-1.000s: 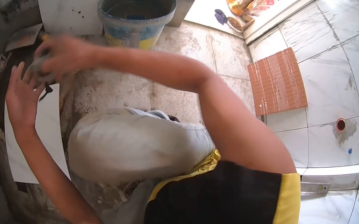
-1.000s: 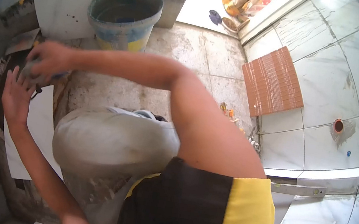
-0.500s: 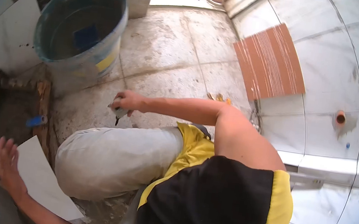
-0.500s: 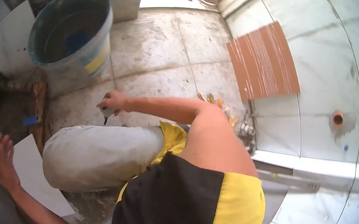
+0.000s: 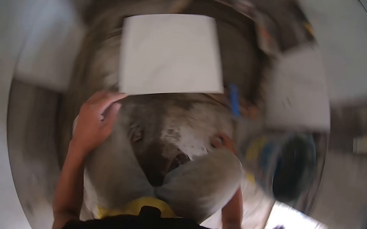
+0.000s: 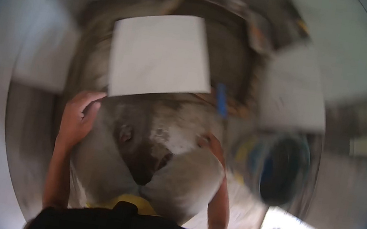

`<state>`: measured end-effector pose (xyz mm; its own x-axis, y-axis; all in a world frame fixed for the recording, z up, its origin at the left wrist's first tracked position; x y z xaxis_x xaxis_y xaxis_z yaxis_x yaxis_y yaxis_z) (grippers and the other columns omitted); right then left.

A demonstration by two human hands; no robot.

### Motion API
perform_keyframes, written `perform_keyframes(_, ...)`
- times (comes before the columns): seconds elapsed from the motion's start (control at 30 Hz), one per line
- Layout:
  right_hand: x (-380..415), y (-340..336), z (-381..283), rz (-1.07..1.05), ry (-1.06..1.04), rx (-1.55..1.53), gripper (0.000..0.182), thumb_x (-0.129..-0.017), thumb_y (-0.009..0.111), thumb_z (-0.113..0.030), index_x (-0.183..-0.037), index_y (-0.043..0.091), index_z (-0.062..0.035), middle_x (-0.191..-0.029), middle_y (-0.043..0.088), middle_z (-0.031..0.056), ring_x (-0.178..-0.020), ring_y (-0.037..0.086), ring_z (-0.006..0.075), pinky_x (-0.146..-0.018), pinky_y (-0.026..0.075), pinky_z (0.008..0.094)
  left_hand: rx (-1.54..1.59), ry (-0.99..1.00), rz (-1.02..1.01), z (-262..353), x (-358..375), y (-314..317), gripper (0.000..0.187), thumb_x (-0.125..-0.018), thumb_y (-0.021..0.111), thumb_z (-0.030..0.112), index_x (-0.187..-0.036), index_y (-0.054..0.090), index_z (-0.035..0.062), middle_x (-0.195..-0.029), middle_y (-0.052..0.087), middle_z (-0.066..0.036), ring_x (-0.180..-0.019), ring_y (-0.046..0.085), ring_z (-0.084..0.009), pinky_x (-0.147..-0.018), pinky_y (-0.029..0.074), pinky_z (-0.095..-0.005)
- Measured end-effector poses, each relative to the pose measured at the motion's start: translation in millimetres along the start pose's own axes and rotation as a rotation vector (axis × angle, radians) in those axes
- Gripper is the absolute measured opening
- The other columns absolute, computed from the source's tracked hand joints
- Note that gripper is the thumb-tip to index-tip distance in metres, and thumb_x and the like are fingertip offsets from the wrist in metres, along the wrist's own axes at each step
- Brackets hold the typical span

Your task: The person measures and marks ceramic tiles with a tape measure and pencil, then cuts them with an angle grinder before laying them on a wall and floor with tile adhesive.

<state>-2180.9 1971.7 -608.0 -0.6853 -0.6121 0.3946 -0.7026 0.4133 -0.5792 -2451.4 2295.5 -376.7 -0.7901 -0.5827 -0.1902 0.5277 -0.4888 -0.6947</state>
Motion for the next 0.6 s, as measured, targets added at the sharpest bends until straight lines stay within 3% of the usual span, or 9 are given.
perform_keyframes(0.1,-54,33,41,-0.604,-0.044,-0.548,0.035,-0.086,0.064,-0.033,-0.102,0.063,-0.0024,-0.091,0.063,0.0047,-0.084,0.06,0.0149,-0.075,0.048,0.0282,-0.345,-0.129,0.257,7,94,-47,0.035,-0.09,0.063,0.022,-0.122,0.063,0.0066,-0.121,0.062,-0.017,-0.115,0.057,-0.0346,-0.102,0.041,-0.0417)
perform_keyframes(0.13,-52,60,15,-0.766,-0.042,-0.485,0.035,-0.086,0.064,-0.033,-0.102,0.063,-0.0024,-0.091,0.063,0.0047,-0.084,0.06,0.0149,-0.075,0.048,0.0282,-0.363,-0.204,0.335,13,121,-55,0.039,-0.091,0.062,0.026,-0.126,0.061,0.0076,-0.125,0.06,-0.017,-0.118,0.054,-0.0346,-0.105,0.038,-0.0426)
perform_keyframes(0.17,-32,54,-18,-0.734,0.015,-0.541,0.034,-0.089,0.062,-0.035,-0.099,0.063,-0.0023,-0.088,0.061,0.0044,-0.08,0.059,0.0138,-0.072,0.047,0.0282,-0.407,-0.337,0.378,25,153,-60,0.039,-0.091,0.062,0.026,-0.126,0.061,0.0076,-0.125,0.06,-0.017,-0.118,0.054,-0.0346,-0.105,0.038,-0.0426)
perform_keyframes(0.23,-26,73,-63,-0.779,0.086,-0.528,0.035,-0.092,0.06,-0.036,-0.096,0.062,-0.0021,-0.086,0.06,0.0041,-0.077,0.058,0.0127,-0.069,0.046,0.0282,0.053,-0.485,0.586,10,218,-53,0.048,-0.093,0.061,0.037,-0.132,0.057,0.0106,-0.121,0.063,-0.018,-0.114,0.058,-0.0336,-0.101,0.042,-0.0413)
perform_keyframes(0.3,-20,113,-105,-0.987,-0.075,-0.542,0.037,-0.095,0.056,-0.039,-0.096,0.062,-0.0022,-0.084,0.059,0.0039,-0.074,0.057,0.0124,-0.066,0.046,0.0288,0.552,-0.996,0.429,-40,326,-18,0.053,-0.094,0.058,0.043,-0.134,0.055,0.0083,-0.116,0.065,-0.017,-0.111,0.061,-0.0317,-0.096,0.046,-0.0389)
perform_keyframes(0.37,-29,142,-116,-1.122,-0.095,-0.422,0.036,-0.094,0.057,-0.039,-0.1,0.063,-0.0034,-0.087,0.061,0.0038,-0.078,0.058,0.0142,-0.069,0.047,0.03,0.195,-1.323,0.328,-57,450,11,0.049,-0.094,0.059,0.04,-0.128,0.058,0.0054,-0.107,0.068,-0.014,-0.098,0.065,-0.0268,-0.088,0.05,-0.0371)
perform_keyframes(0.43,-40,157,-128,-0.975,-0.16,-0.296,0.035,-0.094,0.057,-0.039,-0.102,0.064,-0.0052,-0.092,0.062,0.0031,-0.085,0.058,0.0149,-0.073,0.047,0.031,0.716,-1.79,0.736,-40,564,49,0.038,-0.089,0.064,0.028,-0.121,0.061,0.0068,-0.101,0.065,-0.012,-0.087,0.064,-0.0249,-0.079,0.052,-0.0395)
perform_keyframes(0.5,-37,167,-144,-0.958,-0.046,-0.311,0.034,-0.094,0.057,-0.038,-0.103,0.064,-0.0058,-0.094,0.062,0.0028,-0.088,0.058,0.0149,-0.075,0.047,0.0312,0.999,-1.926,1.689,5,646,83,0.033,-0.082,0.071,0.023,-0.11,0.063,0.0097,-0.096,0.059,-0.011,-0.073,0.06,-0.0224,-0.063,0.051,-0.0392)
perform_keyframes(0.6,-51,175,-162,-1.007,0.051,-0.311,0.033,-0.095,0.057,-0.037,-0.106,0.065,-0.0065,-0.098,0.063,0.0026,-0.093,0.059,0.0152,-0.079,0.047,0.0311,0.78,-1.973,2.186,67,737,123,0.037,-0.079,0.072,0.024,-0.109,0.058,0.0096,-0.094,0.055,-0.012,-0.071,0.058,-0.0225,-0.052,0.047,-0.0367)
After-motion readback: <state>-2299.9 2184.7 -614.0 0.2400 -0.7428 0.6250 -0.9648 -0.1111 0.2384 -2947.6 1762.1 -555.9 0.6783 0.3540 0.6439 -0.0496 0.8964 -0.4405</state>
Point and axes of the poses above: each hand's wrist, its own x-axis away from the middle knuckle, its own y-axis out of the palm, z = x × y, the point moved 5 cm from there along -x, towards the middle knuckle
